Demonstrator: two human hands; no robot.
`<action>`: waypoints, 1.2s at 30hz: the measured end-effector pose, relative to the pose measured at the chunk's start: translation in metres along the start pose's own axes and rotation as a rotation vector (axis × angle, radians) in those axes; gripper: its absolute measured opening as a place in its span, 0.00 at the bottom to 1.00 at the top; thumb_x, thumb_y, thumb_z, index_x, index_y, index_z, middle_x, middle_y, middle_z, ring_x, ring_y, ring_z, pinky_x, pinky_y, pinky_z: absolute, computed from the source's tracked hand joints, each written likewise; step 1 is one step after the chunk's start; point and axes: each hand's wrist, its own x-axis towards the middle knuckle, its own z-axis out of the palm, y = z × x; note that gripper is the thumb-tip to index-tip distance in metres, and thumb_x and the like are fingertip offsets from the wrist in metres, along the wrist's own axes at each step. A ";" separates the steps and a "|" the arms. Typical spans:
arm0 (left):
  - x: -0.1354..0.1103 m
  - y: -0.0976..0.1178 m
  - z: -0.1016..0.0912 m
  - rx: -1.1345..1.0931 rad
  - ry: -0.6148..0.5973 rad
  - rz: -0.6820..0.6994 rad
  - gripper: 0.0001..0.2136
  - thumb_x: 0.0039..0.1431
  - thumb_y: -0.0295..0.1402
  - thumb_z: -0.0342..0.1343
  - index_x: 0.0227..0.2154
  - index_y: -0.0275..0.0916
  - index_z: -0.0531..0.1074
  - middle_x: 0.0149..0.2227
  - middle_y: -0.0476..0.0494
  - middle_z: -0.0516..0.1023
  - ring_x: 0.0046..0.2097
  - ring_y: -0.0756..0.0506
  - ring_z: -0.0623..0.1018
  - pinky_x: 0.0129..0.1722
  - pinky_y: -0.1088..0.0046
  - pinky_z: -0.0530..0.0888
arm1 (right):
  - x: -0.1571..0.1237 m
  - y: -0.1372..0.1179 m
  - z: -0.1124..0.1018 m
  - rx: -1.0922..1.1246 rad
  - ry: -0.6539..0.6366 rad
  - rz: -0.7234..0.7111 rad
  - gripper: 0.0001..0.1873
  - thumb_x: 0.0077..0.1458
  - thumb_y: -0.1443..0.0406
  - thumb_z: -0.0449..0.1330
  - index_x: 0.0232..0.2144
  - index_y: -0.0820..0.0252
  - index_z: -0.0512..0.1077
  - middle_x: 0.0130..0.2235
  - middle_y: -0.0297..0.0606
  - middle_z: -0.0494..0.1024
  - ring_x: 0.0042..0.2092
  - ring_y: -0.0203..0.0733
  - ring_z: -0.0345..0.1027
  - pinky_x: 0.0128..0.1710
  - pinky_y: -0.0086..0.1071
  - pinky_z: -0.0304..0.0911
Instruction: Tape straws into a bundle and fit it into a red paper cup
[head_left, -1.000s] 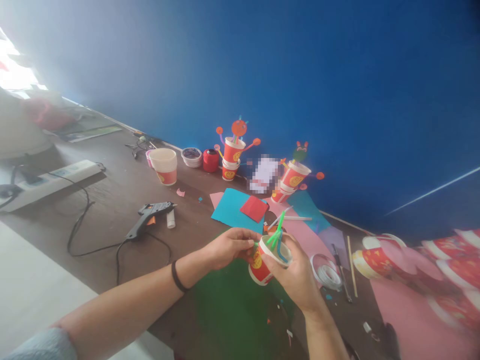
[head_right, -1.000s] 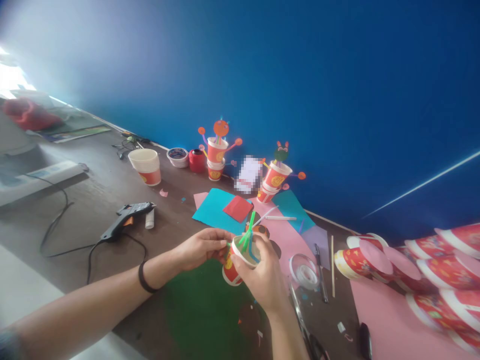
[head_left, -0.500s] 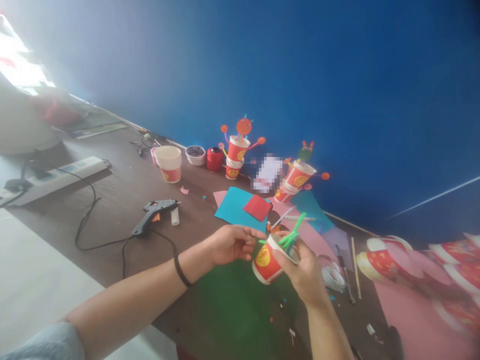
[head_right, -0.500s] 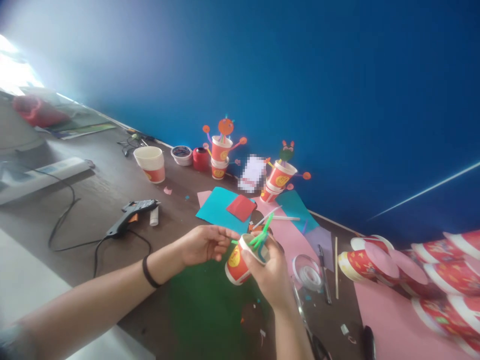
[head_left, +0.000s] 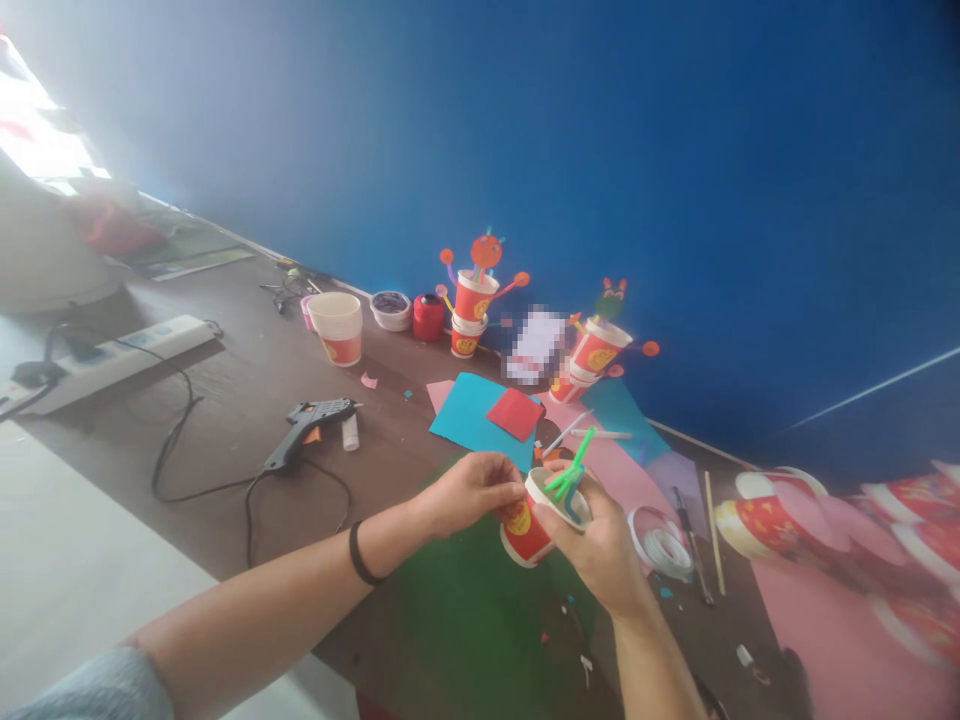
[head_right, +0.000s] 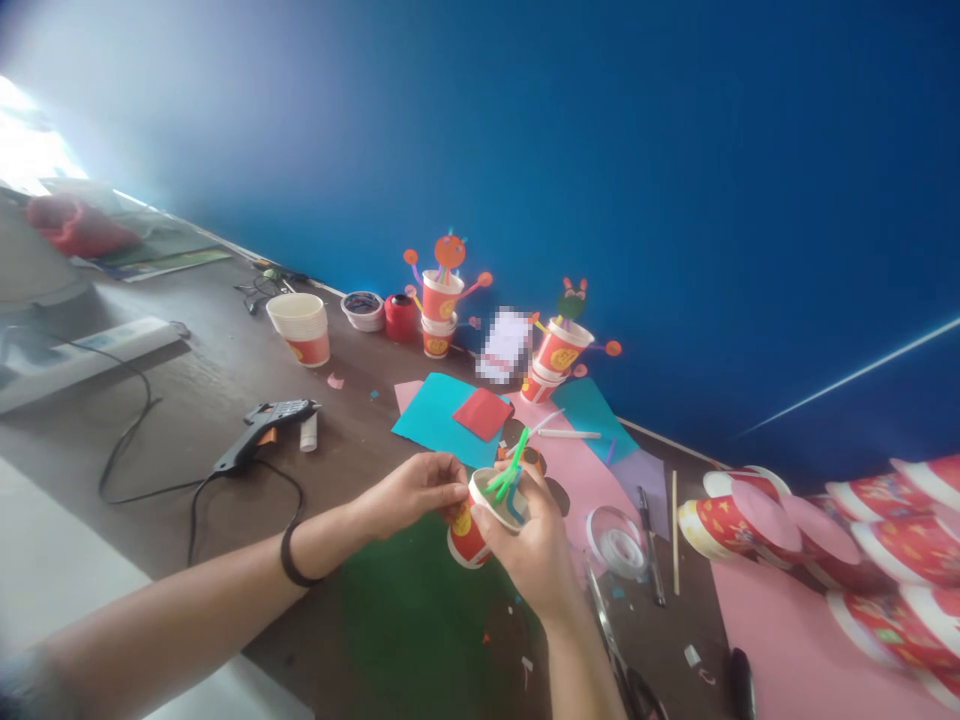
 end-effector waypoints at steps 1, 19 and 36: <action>-0.001 0.002 0.000 -0.025 -0.010 -0.016 0.17 0.47 0.43 0.62 0.27 0.33 0.67 0.23 0.50 0.71 0.25 0.53 0.72 0.29 0.75 0.71 | 0.000 0.000 0.000 0.000 0.000 0.004 0.16 0.50 0.61 0.60 0.43 0.55 0.69 0.46 0.40 0.74 0.49 0.49 0.68 0.49 0.41 0.64; -0.013 0.013 0.003 0.568 -0.018 0.318 0.18 0.55 0.27 0.45 0.48 0.41 0.69 0.35 0.46 0.70 0.38 0.47 0.70 0.41 0.70 0.68 | -0.002 -0.003 0.011 -0.115 0.055 -0.033 0.15 0.50 0.61 0.61 0.42 0.54 0.67 0.42 0.39 0.74 0.46 0.47 0.69 0.46 0.40 0.65; -0.001 0.010 -0.010 0.703 0.059 0.348 0.13 0.54 0.43 0.56 0.30 0.36 0.69 0.26 0.50 0.65 0.29 0.52 0.64 0.29 0.78 0.62 | -0.003 0.013 -0.026 0.042 -0.139 0.103 0.32 0.47 0.57 0.64 0.53 0.50 0.57 0.53 0.42 0.67 0.53 0.48 0.64 0.50 0.44 0.63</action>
